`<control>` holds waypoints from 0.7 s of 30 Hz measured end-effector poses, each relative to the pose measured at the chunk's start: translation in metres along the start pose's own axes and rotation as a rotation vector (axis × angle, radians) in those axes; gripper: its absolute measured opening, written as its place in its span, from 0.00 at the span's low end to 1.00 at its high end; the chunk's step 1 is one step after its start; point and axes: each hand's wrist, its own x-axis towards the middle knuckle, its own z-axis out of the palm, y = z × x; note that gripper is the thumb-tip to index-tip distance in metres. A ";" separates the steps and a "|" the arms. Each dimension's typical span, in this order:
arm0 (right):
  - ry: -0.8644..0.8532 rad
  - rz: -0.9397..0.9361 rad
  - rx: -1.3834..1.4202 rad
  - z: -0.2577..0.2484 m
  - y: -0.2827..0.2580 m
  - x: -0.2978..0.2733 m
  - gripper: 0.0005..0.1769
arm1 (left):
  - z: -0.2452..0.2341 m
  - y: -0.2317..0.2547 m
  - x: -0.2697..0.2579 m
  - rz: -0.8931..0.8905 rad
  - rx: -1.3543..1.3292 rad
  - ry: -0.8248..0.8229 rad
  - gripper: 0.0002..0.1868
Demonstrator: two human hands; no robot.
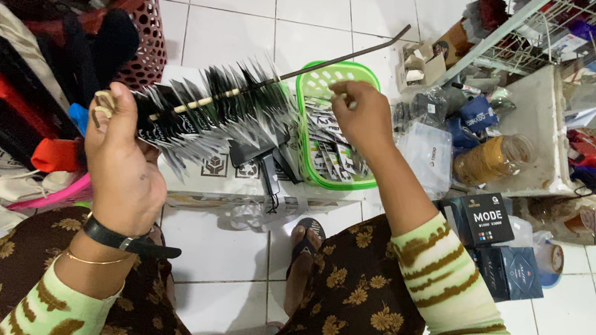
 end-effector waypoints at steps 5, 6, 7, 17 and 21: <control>-0.489 0.233 -0.290 0.029 0.063 0.005 0.23 | -0.006 -0.002 0.004 -0.021 0.002 -0.008 0.13; -0.643 0.237 -0.392 0.032 0.066 0.006 0.27 | -0.009 -0.003 0.007 -0.027 0.008 -0.010 0.14; -0.643 0.238 -0.392 0.037 0.064 0.004 0.27 | -0.009 -0.003 0.007 -0.028 0.008 -0.010 0.14; -0.999 0.151 -0.635 0.098 0.124 0.010 0.27 | 0.005 0.011 -0.008 -0.064 0.010 0.001 0.13; -0.987 0.249 -0.564 0.088 0.114 0.007 0.26 | 0.003 0.009 -0.006 -0.052 -0.005 -0.002 0.13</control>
